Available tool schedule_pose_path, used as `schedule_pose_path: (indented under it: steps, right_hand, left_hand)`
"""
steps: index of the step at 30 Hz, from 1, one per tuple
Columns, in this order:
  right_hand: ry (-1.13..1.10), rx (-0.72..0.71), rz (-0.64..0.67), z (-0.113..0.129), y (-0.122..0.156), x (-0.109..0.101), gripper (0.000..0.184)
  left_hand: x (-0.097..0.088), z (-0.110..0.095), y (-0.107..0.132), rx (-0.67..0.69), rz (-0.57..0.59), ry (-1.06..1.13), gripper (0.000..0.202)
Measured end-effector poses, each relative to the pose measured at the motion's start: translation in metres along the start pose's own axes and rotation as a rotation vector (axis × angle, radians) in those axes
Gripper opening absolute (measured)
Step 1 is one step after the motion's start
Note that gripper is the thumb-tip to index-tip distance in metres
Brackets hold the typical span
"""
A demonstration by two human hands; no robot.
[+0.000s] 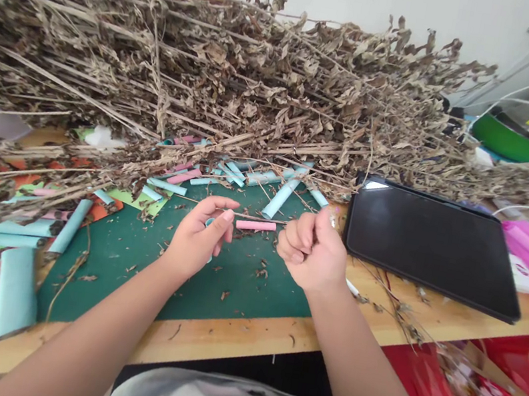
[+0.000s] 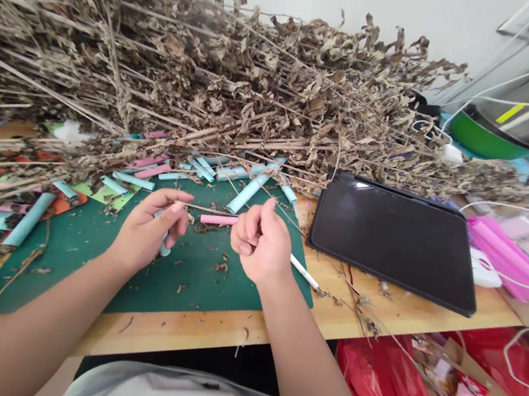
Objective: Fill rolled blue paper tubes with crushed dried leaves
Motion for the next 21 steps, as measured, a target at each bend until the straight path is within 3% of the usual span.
schedule_pose_path:
  steps: [3, 6, 9, 14, 18, 21]
  right_hand:
    - [0.066, -0.039, 0.025, 0.004, -0.002, 0.005, 0.058]
    - [0.223, -0.154, -0.067, 0.009, -0.003, -0.003, 0.056]
    - [0.623, -0.239, -0.132, 0.011, 0.000, -0.003, 0.053]
    - [1.666, -0.207, 0.123, -0.020, 0.008, 0.022, 0.029]
    - [1.853, -0.080, 0.275, -0.032, 0.020, 0.015, 0.035]
    - [1.812, -0.173, 0.371, -0.023, 0.030, 0.020, 0.037]
  left_hand:
    - [0.000, 0.000, 0.000, 0.002, 0.000, 0.011, 0.026]
    - [0.002, -0.002, 0.002, 0.027, 0.020, 0.021, 0.028]
    - [0.006, -0.005, 0.003, 0.083, 0.049, 0.094, 0.032]
    - [0.009, -0.011, 0.004, 0.183, 0.064, 0.173, 0.040]
    - [0.010, -0.015, 0.004, 0.225, 0.072, 0.169, 0.043]
    - [0.012, -0.014, 0.004, 0.220, 0.085, 0.169, 0.043]
Point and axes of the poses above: each hand's wrist, its own y-axis away from the middle knuckle, its own x-axis out of the palm, z = x × y, the point moved 10 cm from there along -y, towards the middle knuckle, and after that the axes turned 7 degrees about x, right-handed, at the moved point
